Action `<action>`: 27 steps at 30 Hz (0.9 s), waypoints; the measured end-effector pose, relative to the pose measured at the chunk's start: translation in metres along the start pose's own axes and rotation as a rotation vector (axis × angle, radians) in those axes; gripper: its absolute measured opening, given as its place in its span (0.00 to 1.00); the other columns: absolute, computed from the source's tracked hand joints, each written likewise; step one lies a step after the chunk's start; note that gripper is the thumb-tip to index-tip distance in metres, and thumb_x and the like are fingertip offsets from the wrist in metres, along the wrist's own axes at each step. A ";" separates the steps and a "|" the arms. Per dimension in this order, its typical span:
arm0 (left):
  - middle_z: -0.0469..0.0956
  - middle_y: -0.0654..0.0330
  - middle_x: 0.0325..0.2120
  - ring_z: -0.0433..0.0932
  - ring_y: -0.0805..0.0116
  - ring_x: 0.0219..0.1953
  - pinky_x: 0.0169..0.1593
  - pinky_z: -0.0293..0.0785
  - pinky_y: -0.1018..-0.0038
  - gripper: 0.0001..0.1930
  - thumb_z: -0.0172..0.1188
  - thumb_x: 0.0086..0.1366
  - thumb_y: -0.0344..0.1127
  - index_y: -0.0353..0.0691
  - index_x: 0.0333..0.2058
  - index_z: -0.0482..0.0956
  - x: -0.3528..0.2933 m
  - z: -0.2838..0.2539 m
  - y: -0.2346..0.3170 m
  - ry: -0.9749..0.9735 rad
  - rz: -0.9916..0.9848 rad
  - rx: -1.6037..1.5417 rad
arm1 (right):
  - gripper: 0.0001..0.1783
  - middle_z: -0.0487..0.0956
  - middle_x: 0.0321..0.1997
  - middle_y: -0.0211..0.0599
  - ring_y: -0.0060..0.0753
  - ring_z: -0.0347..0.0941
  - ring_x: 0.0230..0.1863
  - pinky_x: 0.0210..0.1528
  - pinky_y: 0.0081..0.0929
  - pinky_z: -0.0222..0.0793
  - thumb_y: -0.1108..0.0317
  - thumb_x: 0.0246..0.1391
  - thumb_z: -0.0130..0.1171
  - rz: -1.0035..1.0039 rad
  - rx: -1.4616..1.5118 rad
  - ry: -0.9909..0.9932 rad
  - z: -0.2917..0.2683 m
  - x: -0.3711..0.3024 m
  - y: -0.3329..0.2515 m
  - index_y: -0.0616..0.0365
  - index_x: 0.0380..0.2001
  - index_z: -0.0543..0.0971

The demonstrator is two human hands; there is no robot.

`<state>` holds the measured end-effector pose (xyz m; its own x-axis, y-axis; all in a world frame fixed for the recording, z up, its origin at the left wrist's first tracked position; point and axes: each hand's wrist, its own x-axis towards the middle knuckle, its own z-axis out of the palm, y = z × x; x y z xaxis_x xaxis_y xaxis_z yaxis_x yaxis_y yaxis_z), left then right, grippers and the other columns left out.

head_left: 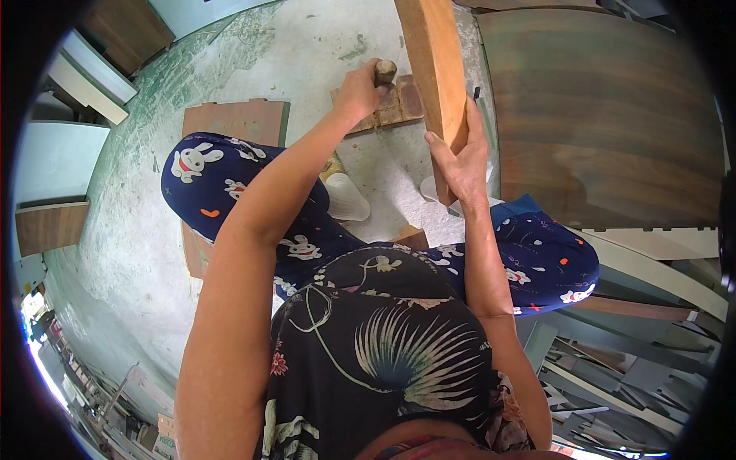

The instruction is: The recorder uses a chisel and mallet to carve out or refine holes in a piece of wood, then inspects a larger wooden panel.

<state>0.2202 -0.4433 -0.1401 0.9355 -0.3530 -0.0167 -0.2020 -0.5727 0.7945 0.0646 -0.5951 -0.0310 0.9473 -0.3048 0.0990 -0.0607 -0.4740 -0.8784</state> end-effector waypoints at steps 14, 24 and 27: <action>0.81 0.46 0.34 0.81 0.49 0.38 0.43 0.75 0.61 0.23 0.63 0.55 0.31 0.41 0.52 0.74 -0.003 0.003 0.011 -0.091 0.004 0.024 | 0.42 0.75 0.54 0.53 0.42 0.73 0.54 0.58 0.34 0.66 0.65 0.44 0.67 0.161 0.025 -0.035 -0.001 0.002 0.008 0.61 0.63 0.62; 0.81 0.43 0.36 0.79 0.43 0.42 0.46 0.76 0.58 0.20 0.63 0.55 0.32 0.34 0.47 0.74 0.003 0.006 0.028 -0.054 -0.071 -0.010 | 0.42 0.76 0.54 0.53 0.43 0.74 0.54 0.57 0.33 0.67 0.65 0.45 0.67 0.221 -0.075 -0.107 0.016 -0.002 0.026 0.60 0.63 0.62; 0.80 0.41 0.36 0.79 0.43 0.42 0.47 0.75 0.58 0.21 0.64 0.56 0.34 0.34 0.47 0.73 0.005 0.004 0.029 -0.106 -0.083 0.101 | 0.42 0.76 0.54 0.53 0.43 0.74 0.54 0.57 0.33 0.67 0.64 0.45 0.66 0.236 -0.023 -0.065 0.007 -0.002 0.026 0.61 0.63 0.62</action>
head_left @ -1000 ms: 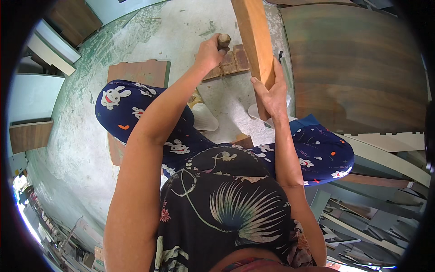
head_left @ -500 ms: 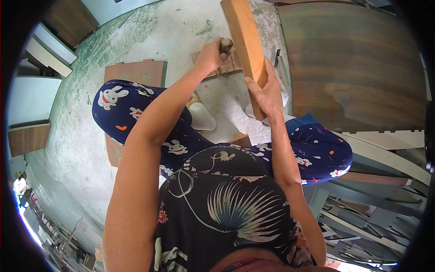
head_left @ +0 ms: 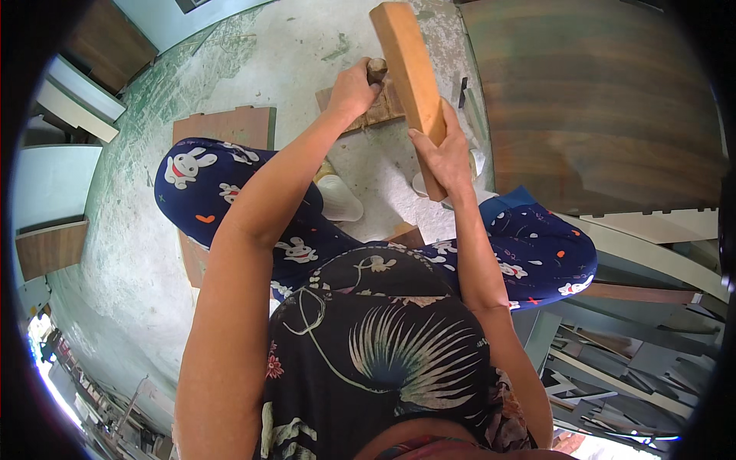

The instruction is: The recorder uses a chisel and mallet to carve out or refine holes in a piece of wood, then inspects a larger wooden panel.

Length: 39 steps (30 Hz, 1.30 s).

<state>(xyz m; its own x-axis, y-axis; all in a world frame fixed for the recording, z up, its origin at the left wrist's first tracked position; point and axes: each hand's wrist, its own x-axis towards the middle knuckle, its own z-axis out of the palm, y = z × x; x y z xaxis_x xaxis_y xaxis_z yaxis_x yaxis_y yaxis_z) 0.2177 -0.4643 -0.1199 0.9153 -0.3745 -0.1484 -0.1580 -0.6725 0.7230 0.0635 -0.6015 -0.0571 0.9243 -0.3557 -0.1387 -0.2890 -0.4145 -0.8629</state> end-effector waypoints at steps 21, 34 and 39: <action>0.81 0.47 0.28 0.80 0.47 0.34 0.38 0.75 0.60 0.18 0.72 0.51 0.40 0.37 0.33 0.76 -0.005 0.016 -0.004 0.242 0.062 -0.136 | 0.44 0.74 0.55 0.55 0.47 0.75 0.54 0.57 0.38 0.68 0.64 0.44 0.67 -0.242 0.050 0.144 -0.009 -0.004 -0.024 0.58 0.64 0.60; 0.81 0.45 0.30 0.80 0.46 0.37 0.40 0.76 0.59 0.16 0.67 0.52 0.34 0.38 0.39 0.77 0.002 0.027 -0.004 0.086 0.025 -0.272 | 0.44 0.77 0.51 0.59 0.51 0.77 0.51 0.55 0.36 0.70 0.64 0.44 0.66 0.015 -0.178 -0.094 0.004 -0.002 -0.012 0.57 0.64 0.58; 0.81 0.44 0.31 0.82 0.49 0.36 0.39 0.77 0.62 0.18 0.68 0.52 0.33 0.36 0.41 0.75 0.004 0.021 -0.001 0.207 0.064 -0.200 | 0.43 0.76 0.53 0.57 0.46 0.75 0.53 0.56 0.35 0.68 0.63 0.43 0.68 -0.035 -0.005 0.058 -0.004 0.000 -0.010 0.62 0.63 0.63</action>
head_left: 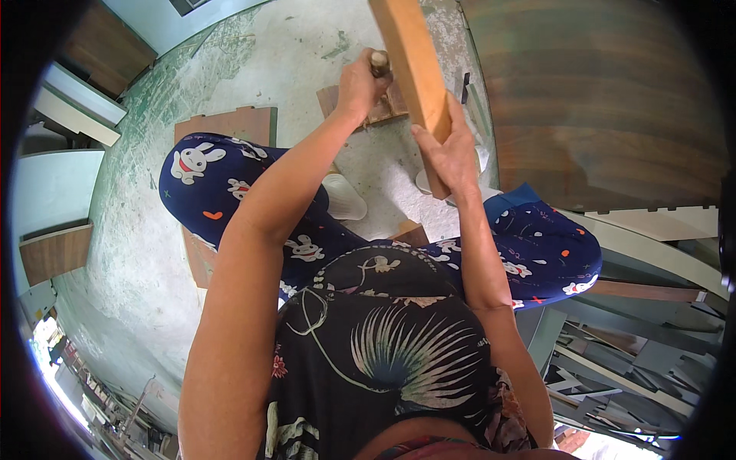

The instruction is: The recorder uses a chisel and mallet to carve out or refine holes in a piece of wood, then inspects a larger wooden panel.

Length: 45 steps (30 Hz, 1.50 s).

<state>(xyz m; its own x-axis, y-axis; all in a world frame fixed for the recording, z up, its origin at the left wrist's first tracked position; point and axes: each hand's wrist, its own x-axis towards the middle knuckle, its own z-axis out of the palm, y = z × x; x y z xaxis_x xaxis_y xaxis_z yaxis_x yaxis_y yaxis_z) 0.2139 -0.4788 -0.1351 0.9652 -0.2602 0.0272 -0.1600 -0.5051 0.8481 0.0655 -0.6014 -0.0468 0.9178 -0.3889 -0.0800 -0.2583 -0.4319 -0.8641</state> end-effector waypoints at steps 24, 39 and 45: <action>0.83 0.55 0.28 0.83 0.65 0.29 0.37 0.77 0.70 0.19 0.69 0.56 0.41 0.35 0.40 0.78 0.018 0.000 0.000 0.164 -0.143 -0.126 | 0.42 0.75 0.51 0.51 0.40 0.72 0.52 0.56 0.34 0.66 0.64 0.42 0.68 0.007 0.129 0.093 -0.023 0.012 -0.014 0.64 0.61 0.64; 0.83 0.53 0.25 0.83 0.64 0.27 0.33 0.77 0.71 0.21 0.73 0.53 0.45 0.32 0.33 0.76 0.017 0.000 -0.011 0.272 -0.177 0.020 | 0.44 0.74 0.54 0.53 0.41 0.72 0.53 0.57 0.34 0.66 0.63 0.41 0.69 0.004 0.086 0.091 -0.021 0.012 -0.010 0.66 0.61 0.64; 0.82 0.55 0.22 0.82 0.69 0.25 0.30 0.76 0.73 0.19 0.73 0.54 0.42 0.32 0.31 0.75 0.018 0.005 -0.020 0.275 -0.137 0.031 | 0.43 0.74 0.54 0.52 0.41 0.72 0.54 0.57 0.34 0.66 0.63 0.41 0.69 0.000 0.094 0.088 -0.019 0.013 -0.011 0.66 0.61 0.64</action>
<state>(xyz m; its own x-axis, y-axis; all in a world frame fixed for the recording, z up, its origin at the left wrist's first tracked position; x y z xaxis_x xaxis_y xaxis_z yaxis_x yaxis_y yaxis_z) 0.2331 -0.4770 -0.1541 0.9973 0.0420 0.0595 -0.0270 -0.5461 0.8373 0.0748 -0.6173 -0.0284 0.8870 -0.4601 -0.0397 -0.2249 -0.3552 -0.9074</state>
